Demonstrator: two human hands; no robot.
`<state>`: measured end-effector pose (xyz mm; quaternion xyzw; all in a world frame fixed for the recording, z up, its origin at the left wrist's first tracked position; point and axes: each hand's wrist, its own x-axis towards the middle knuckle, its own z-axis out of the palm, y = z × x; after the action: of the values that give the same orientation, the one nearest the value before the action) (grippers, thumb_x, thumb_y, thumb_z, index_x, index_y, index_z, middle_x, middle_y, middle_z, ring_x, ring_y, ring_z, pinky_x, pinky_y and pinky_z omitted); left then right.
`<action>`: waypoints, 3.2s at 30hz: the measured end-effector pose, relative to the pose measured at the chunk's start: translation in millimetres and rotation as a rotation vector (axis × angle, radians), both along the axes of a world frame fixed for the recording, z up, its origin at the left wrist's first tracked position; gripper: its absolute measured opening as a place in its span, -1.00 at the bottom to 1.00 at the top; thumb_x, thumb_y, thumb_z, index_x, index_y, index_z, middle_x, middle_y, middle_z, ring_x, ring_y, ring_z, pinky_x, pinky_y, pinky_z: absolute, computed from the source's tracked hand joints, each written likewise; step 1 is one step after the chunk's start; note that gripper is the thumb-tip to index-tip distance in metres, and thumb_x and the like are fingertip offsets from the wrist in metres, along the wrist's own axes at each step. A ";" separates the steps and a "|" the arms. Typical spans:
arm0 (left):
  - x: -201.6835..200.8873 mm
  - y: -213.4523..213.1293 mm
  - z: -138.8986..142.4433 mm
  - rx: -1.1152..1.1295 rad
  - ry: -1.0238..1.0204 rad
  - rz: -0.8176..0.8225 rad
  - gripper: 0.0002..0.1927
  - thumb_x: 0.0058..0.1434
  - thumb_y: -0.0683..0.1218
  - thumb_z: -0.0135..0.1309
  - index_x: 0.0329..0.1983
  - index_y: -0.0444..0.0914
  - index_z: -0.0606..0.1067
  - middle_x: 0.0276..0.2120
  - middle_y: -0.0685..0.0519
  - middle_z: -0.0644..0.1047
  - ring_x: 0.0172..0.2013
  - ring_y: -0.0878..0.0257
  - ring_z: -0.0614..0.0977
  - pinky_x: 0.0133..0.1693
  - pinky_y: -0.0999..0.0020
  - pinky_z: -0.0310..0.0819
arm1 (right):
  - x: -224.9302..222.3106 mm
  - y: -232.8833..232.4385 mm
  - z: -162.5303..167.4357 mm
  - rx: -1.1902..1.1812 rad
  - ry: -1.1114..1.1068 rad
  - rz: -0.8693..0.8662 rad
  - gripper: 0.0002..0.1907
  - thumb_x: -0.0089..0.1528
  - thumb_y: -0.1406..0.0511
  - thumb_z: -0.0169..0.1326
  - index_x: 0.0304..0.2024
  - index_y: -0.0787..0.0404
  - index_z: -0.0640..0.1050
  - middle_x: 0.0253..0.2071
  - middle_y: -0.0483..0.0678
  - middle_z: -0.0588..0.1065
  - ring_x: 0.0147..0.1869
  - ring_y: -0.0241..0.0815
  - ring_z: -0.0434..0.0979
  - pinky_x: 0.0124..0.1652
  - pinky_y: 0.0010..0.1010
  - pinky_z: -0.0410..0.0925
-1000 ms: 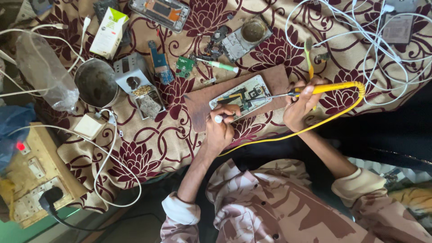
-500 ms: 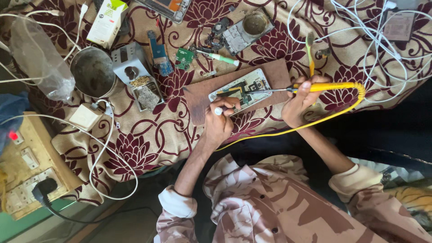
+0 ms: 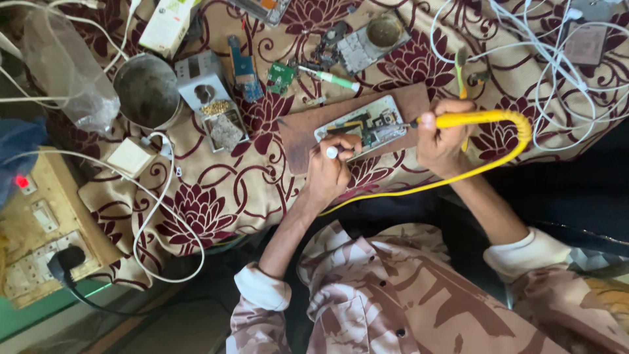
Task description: The person solders a circuit board using a soldering iron and solder wire. They repeatedly apply solder to various points on the board while holding it steady with the other hand.
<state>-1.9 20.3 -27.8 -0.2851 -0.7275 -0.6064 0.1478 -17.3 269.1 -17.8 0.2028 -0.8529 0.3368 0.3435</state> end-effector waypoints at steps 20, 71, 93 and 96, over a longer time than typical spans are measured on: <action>1.6 2.0 -4.3 0.014 -0.006 0.033 -0.68 0.28 -0.48 -0.15 -0.01 -0.34 0.15 -0.21 -0.18 0.58 -0.27 0.01 0.70 -0.18 0.28 0.69 | -13.3 -37.1 54.0 0.077 0.022 0.050 -0.77 0.43 0.44 0.21 -0.24 0.32 0.40 -0.33 -0.01 0.40 -0.39 -0.07 0.43 -0.37 -0.23 0.24; -2.1 5.8 -6.6 -0.010 0.049 0.067 -0.67 0.30 -0.46 -0.10 0.00 -0.31 0.16 -0.27 -0.10 0.58 -0.34 0.04 0.70 -0.24 0.24 0.64 | 36.6 -72.6 52.1 -0.080 -0.045 -0.220 -0.70 0.44 0.42 0.24 -0.36 0.36 0.44 -0.36 -0.01 0.42 -0.47 -0.29 0.34 -0.43 -0.36 0.13; -0.6 2.9 -10.3 -0.065 0.011 0.060 -0.66 0.24 -0.44 -0.17 0.02 -0.31 0.18 -0.23 -0.11 0.61 -0.37 0.09 0.70 -0.24 0.26 0.66 | 38.5 -61.0 78.1 0.170 -0.175 -0.216 -0.79 0.52 0.28 0.06 -0.01 0.34 0.43 -0.06 0.12 0.40 -0.14 0.12 0.39 -0.13 -0.05 0.22; 0.0 3.2 -10.1 -0.071 0.029 0.075 -0.69 0.30 -0.42 -0.15 0.03 -0.30 0.18 -0.24 -0.09 0.61 -0.36 0.06 0.70 -0.22 0.25 0.66 | 33.0 -60.8 78.0 0.110 -0.294 -0.255 -0.76 0.52 0.23 0.10 -0.10 0.30 0.47 -0.23 0.00 0.40 -0.24 -0.02 0.39 -0.18 -0.09 0.22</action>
<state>-1.9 23.4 -37.9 -0.2714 -0.7566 -0.5700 0.1706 15.8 208.3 60.2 0.0602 -0.9297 0.2696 0.2438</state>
